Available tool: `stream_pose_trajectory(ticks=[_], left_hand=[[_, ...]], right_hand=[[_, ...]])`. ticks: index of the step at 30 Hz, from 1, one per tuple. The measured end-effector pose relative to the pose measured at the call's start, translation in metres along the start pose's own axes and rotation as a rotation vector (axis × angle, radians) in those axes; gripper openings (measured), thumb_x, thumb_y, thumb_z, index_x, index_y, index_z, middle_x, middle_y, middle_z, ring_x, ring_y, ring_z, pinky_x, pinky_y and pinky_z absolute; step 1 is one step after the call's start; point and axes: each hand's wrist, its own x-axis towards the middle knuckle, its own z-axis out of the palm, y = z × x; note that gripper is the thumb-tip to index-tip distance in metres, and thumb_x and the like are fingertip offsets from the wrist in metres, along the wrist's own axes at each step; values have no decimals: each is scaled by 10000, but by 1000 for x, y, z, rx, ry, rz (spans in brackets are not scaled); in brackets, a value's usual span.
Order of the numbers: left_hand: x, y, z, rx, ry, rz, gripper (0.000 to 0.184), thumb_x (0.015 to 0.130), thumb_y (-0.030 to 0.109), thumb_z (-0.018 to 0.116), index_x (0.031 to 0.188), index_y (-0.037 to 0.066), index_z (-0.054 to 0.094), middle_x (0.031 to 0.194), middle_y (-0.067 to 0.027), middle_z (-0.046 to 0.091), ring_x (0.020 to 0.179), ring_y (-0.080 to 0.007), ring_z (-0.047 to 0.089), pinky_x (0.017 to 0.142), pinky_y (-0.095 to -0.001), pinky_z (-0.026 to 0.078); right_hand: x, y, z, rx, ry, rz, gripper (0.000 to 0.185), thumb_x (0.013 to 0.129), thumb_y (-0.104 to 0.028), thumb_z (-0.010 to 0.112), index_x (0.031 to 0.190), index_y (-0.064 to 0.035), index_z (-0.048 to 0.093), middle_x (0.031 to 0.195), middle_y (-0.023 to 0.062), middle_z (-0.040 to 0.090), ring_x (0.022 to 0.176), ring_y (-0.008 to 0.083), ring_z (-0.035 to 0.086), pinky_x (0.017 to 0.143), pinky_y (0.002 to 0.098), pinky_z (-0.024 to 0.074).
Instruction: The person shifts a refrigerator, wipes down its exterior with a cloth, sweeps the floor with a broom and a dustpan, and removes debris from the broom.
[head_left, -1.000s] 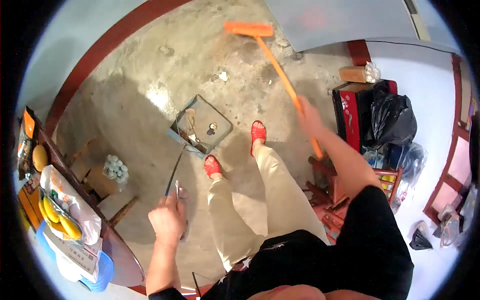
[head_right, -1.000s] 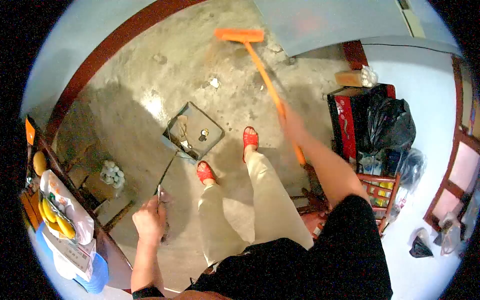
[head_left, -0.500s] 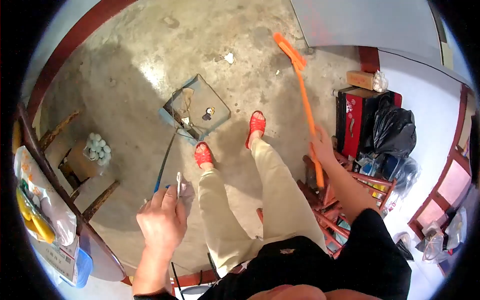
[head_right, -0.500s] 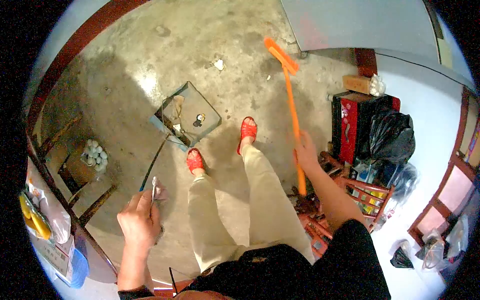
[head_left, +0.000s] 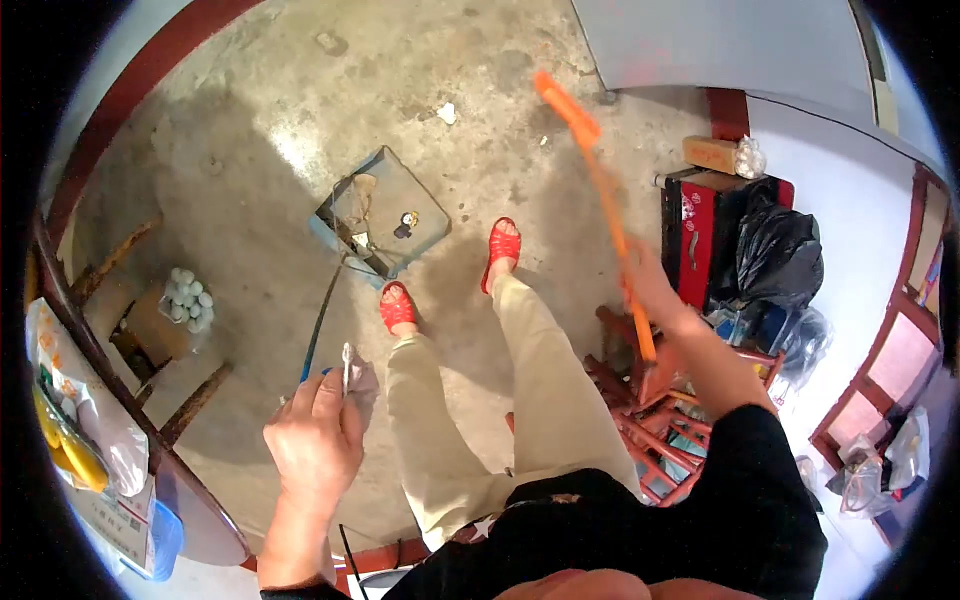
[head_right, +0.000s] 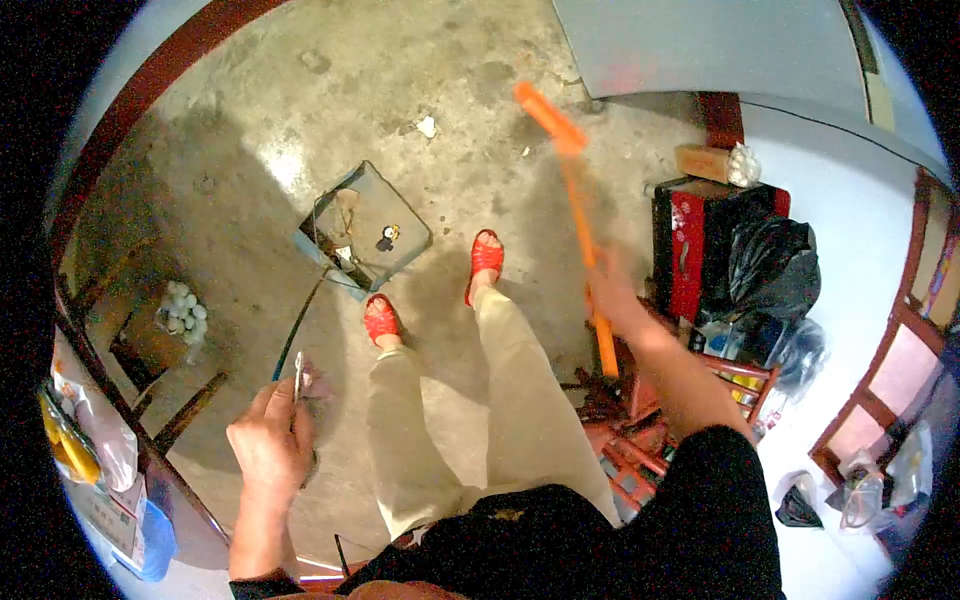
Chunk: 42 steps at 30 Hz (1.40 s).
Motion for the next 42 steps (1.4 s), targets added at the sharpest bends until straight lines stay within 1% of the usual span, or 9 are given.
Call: stream_pose_trajectory(ticks=[3,11,16,18,23,31,37,39,42], left_hand=[[-2,1,-1,4,-14,-19,265,684,68,583,945,27,591,796,-109,600,591,-275,578,517,-364,465],[3,9,-1,43,-59,-70,233,696,76,574,925,36,590,774,-100,593,583,-282,572,516,-373,458],[14,21,3,44,-35,-35,223,694,79,577,915,49,592,751,-91,585,577,-270,573,517,-368,459],[21,28,7,41,-6,-13,219,694,79,578,910,51,591,743,-88,582,575,-265,574,516,-367,458],[32,43,9,47,-91,-50,226,700,75,581,923,39,586,774,-125,584,631,-298,580,536,-394,460],[38,41,5,113,-28,-67,92,721,147,587,769,86,538,637,-56,534,534,-237,576,487,-369,455],[35,40,5,92,-67,-113,140,718,120,593,836,50,563,693,-91,552,571,-271,571,505,-367,454],[36,41,6,94,-103,-141,157,713,120,600,853,56,567,700,-84,554,589,-259,577,522,-362,455],[36,40,8,116,-88,-143,175,711,121,602,871,56,570,703,-81,552,583,-260,574,523,-365,454]], right_hand=[[-72,-30,-26,261,-178,211,401,875,-158,470,1257,-102,364,652,58,492,422,130,435,352,254,334],[-103,9,-111,381,-80,59,382,857,-179,504,1223,-77,456,674,51,520,491,113,475,346,228,315],[-57,-12,-88,547,-163,278,362,850,-175,494,1186,-146,362,658,24,453,428,95,402,349,220,313],[-55,3,-45,378,-164,306,353,834,-162,480,1158,-128,343,641,25,434,418,118,409,344,247,337],[-117,-7,-9,406,-396,335,429,839,-139,467,1252,-115,354,636,50,465,400,126,420,342,264,338],[-143,58,-69,679,-826,488,471,868,-192,519,1302,-123,349,677,37,492,434,120,444,379,229,366],[-104,147,-115,133,-654,661,409,878,-249,554,1237,-96,431,808,13,539,506,135,491,423,238,389],[-107,139,-100,11,-488,665,174,888,-237,506,984,-101,558,539,-14,421,388,83,337,364,234,243],[-103,158,-90,119,-342,635,239,896,-309,486,995,-103,557,520,-15,407,386,84,335,363,233,244]])
